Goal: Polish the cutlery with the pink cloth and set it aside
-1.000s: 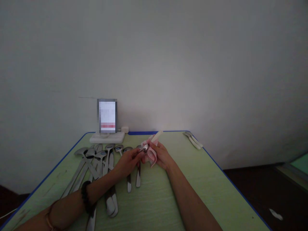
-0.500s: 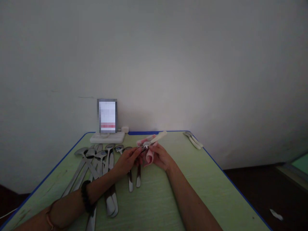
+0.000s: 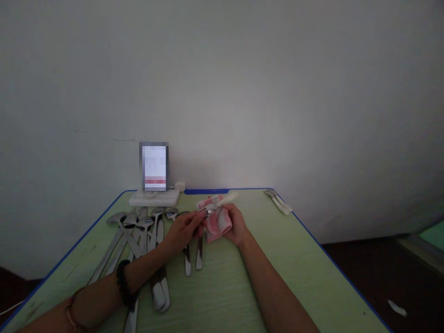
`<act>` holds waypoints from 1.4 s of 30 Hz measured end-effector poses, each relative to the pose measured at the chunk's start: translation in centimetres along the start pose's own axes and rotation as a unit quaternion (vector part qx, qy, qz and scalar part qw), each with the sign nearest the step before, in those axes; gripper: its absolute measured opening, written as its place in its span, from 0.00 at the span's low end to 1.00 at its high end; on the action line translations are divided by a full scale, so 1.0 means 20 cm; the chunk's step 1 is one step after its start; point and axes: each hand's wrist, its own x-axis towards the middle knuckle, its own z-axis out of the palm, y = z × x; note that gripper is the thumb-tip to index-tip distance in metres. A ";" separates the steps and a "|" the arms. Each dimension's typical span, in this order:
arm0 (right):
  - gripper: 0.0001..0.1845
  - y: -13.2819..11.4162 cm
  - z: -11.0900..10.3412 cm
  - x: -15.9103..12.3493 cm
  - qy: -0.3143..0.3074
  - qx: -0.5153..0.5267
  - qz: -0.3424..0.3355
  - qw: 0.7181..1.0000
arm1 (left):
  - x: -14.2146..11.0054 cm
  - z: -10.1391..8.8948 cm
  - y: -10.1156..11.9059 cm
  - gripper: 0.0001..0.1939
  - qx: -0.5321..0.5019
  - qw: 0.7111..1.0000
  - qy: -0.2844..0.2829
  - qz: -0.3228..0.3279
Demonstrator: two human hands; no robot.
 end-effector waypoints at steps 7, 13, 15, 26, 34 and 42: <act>0.14 -0.02 -0.04 0.00 0.031 0.032 -0.029 0.999 | -0.01 -0.01 0.01 0.22 0.003 0.999 0.030 0.015; 0.10 0.00 -0.06 0.01 0.028 -0.008 -0.032 0.999 | -0.01 -0.01 0.01 0.22 -0.003 1.000 0.023 0.010; 0.10 0.01 -0.04 0.00 0.014 -0.025 -0.037 0.999 | -0.01 -0.01 0.01 0.23 0.016 1.000 0.019 0.015; 0.05 0.01 -0.04 0.00 -0.062 -0.090 -0.064 0.992 | 0.00 0.00 -0.02 0.23 0.021 1.000 -0.016 0.013; 0.05 0.03 -0.05 0.00 -0.008 -0.083 -0.064 0.994 | -0.01 0.00 0.01 0.23 0.022 1.000 -0.012 0.005; 0.08 0.01 -0.01 -0.01 -0.020 -0.037 -0.022 0.999 | -0.01 0.00 0.02 0.23 0.022 1.000 -0.019 0.004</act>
